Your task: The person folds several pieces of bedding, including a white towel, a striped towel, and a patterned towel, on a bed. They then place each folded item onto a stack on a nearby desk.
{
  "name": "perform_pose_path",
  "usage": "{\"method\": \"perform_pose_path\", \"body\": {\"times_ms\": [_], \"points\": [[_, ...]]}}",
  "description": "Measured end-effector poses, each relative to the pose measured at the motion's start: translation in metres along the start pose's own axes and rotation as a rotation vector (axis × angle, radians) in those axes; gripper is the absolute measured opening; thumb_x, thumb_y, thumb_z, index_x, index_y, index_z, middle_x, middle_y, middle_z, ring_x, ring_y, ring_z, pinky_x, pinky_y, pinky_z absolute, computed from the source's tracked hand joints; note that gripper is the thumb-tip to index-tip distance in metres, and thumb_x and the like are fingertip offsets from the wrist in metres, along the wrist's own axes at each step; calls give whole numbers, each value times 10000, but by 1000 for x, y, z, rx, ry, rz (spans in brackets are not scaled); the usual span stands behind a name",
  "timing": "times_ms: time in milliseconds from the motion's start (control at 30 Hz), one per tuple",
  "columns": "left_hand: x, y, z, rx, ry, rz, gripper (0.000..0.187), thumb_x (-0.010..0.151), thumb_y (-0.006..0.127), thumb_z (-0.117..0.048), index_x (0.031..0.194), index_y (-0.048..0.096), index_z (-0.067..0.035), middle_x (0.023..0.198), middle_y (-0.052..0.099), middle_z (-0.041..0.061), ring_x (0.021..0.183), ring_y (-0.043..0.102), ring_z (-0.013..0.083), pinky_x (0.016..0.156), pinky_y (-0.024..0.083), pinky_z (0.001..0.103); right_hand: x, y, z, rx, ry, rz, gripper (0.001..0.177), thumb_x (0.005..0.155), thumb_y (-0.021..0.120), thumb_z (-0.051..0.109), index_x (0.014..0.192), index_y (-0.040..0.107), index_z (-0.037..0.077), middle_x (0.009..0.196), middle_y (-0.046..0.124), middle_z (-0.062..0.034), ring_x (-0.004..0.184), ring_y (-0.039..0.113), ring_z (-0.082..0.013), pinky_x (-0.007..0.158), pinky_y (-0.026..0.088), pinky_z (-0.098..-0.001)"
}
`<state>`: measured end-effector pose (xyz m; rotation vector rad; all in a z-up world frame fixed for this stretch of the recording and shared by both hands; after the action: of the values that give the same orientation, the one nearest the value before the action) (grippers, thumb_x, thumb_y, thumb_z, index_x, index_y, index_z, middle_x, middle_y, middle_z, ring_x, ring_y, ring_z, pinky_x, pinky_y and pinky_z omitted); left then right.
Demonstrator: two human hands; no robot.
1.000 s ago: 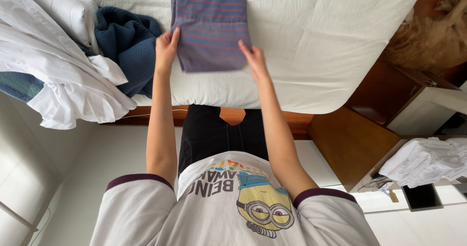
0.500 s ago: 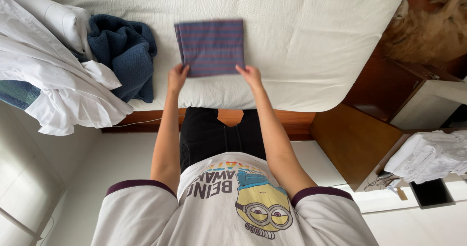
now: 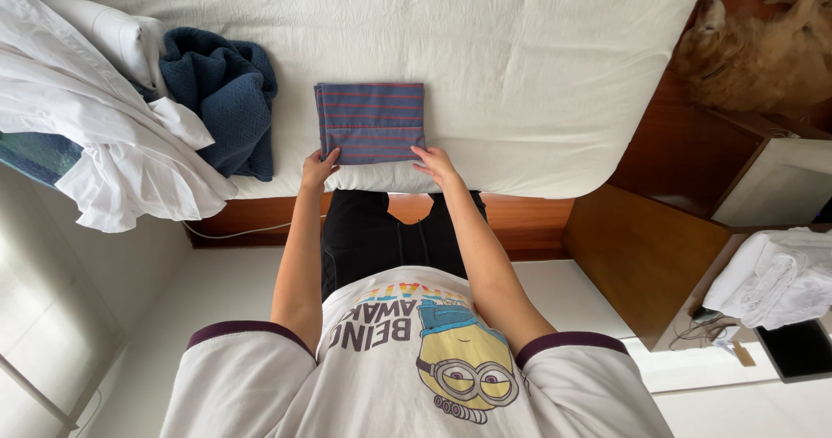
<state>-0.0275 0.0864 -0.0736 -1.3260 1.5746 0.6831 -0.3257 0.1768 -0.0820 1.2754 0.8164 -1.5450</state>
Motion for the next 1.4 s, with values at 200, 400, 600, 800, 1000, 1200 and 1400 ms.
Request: {"method": "perform_pose_path", "body": {"times_ms": [200, 400, 600, 800, 1000, 1200, 1400], "points": [[-25, 8, -35, -396, 151, -5, 392, 902, 747, -111, 1219, 621, 83, 1042, 707, 105, 912, 683, 148, 797, 575, 264, -37, -16, 17, 144, -135, 14, 300, 940, 746, 219, 1145, 701, 5, 1108, 705, -63, 1011, 642, -138, 865, 536, -276], [-126, 30, -167, -341, 711, -53, 115, 917, 699, 16, 997, 617, 27, 867, 602, 7, 757, 504, 71, 699, 438, 239, -113, -60, 72, 219, -480, 55, 231, 911, 794, 143, 977, 591, 55, 977, 671, -74, 910, 663, -136, 865, 579, -315], [-374, 91, -320, 107, 1168, -32, 200, 893, 723, 26, 914, 533, -34, 728, 543, 24, 645, 441, 82, 580, 392, 279, -281, -102, 127, -352, -850, -174, 680, 817, 846, 200, 1330, 433, 30, 1165, 703, -115, 1084, 713, -198, 955, 613, -389], [-576, 185, -350, 400, 1434, 244, 208, 829, 700, 85, 988, 638, -34, 748, 630, 76, 619, 513, 118, 584, 448, 283, -479, -154, 200, -274, -1570, -286, 1127, 748, 934, 144, 1609, 212, 68, 1615, 374, -158, 1453, 426, -223, 1174, 413, -455], [-646, 245, -326, 438, 1377, 540, 306, 854, 721, 52, 1131, 746, -76, 901, 762, 55, 690, 597, 102, 640, 511, 245, -476, -202, 146, 156, -1140, 236, 696, 933, 792, 108, 1536, 484, -54, 1318, 684, -202, 1235, 639, -232, 1114, 478, -361], [-623, 280, -298, -18, 1057, 1055, 554, 941, 691, -199, 1438, 518, -25, 1340, 690, 156, 1187, 688, 227, 993, 599, 348, -526, -286, 53, 291, -1221, -240, 241, 966, 724, 109, 1139, 711, -59, 1047, 745, -76, 917, 665, -121, 829, 553, -290], [-551, 359, -206, 349, 954, 1344, 922, 905, 734, -485, 1519, 338, 78, 1524, 498, 274, 1455, 467, 360, 1192, 405, 491, -591, -292, -17, 643, -1066, -591, 286, 968, 720, 226, 1120, 727, -15, 1015, 747, -91, 846, 686, -134, 731, 571, -299]]}}
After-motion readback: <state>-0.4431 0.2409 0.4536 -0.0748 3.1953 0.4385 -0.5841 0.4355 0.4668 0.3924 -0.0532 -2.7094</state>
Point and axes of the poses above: each hand's wrist, its own x-axis towards the middle knuckle, its own y-axis out of the palm, z = x × y, the point moved 10 cm from there along x, towards the middle knuckle
